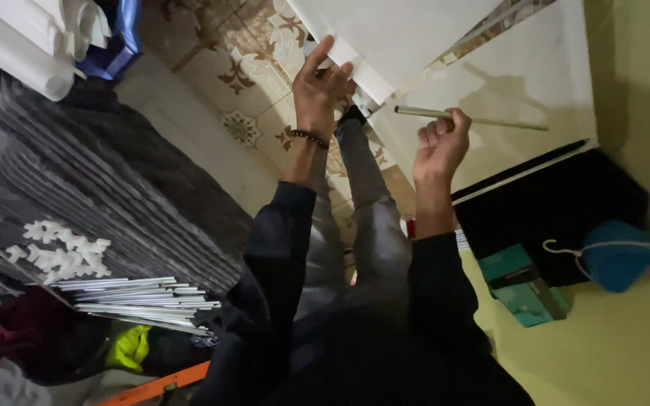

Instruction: Assembling a white fabric storage organizer or hanging shelf unit by inserting metal support rods and connecting pieces.

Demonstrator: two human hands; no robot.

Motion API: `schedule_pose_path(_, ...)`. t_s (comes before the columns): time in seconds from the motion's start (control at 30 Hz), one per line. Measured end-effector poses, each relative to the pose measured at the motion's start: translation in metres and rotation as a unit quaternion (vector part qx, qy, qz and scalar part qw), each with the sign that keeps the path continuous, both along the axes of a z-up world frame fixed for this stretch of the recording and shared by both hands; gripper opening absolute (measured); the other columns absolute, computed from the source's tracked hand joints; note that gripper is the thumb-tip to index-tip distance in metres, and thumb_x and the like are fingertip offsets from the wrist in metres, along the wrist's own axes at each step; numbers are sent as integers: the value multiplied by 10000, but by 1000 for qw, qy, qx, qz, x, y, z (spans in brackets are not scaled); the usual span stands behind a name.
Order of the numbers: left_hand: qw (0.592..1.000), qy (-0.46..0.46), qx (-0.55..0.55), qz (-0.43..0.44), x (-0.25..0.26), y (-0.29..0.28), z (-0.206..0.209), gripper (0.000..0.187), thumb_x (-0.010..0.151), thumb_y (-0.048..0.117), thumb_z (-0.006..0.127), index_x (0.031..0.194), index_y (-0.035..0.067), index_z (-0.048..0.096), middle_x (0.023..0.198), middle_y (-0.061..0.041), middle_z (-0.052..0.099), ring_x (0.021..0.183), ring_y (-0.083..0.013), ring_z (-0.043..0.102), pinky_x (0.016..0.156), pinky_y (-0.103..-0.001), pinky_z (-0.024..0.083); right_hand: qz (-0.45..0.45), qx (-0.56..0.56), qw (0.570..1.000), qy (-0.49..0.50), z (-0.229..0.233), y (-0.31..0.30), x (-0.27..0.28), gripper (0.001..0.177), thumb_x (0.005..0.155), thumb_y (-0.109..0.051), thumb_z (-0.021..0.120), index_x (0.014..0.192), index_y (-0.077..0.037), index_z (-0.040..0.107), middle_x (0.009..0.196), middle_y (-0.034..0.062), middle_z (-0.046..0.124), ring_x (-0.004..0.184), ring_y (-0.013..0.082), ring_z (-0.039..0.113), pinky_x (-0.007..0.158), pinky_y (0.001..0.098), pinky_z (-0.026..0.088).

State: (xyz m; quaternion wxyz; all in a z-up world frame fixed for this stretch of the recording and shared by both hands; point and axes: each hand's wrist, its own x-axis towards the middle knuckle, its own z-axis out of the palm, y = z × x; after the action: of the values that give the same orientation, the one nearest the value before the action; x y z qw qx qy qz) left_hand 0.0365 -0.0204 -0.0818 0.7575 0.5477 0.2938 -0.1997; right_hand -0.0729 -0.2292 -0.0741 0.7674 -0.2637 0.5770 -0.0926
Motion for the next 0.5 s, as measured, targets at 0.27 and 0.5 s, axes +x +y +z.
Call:
schedule_pose_path(0.27, 1000, -23, -3, -3, -7, -1, -11, 663, 918, 90, 804, 1497, 25, 488, 951, -138, 741, 771, -190, 743, 612, -326, 647, 7, 22, 1000, -13, 3, 13, 8, 175, 1011, -238, 615, 932, -90, 564, 667, -19, 390, 534, 116, 323, 523, 302, 304)
schedule_pose_path(0.5, 999, -32, 9, -1, -10, -3, -17, 658, 915, 87, 800, 1495, 26, 498, 956, -75, 703, 831, -183, 755, 697, -356, 663, 14, 5, 1000, -15, 5, 15, 13, 178, 1000, -227, 634, 943, -78, 556, 672, -19, 398, 549, 113, 315, 541, 309, 302)
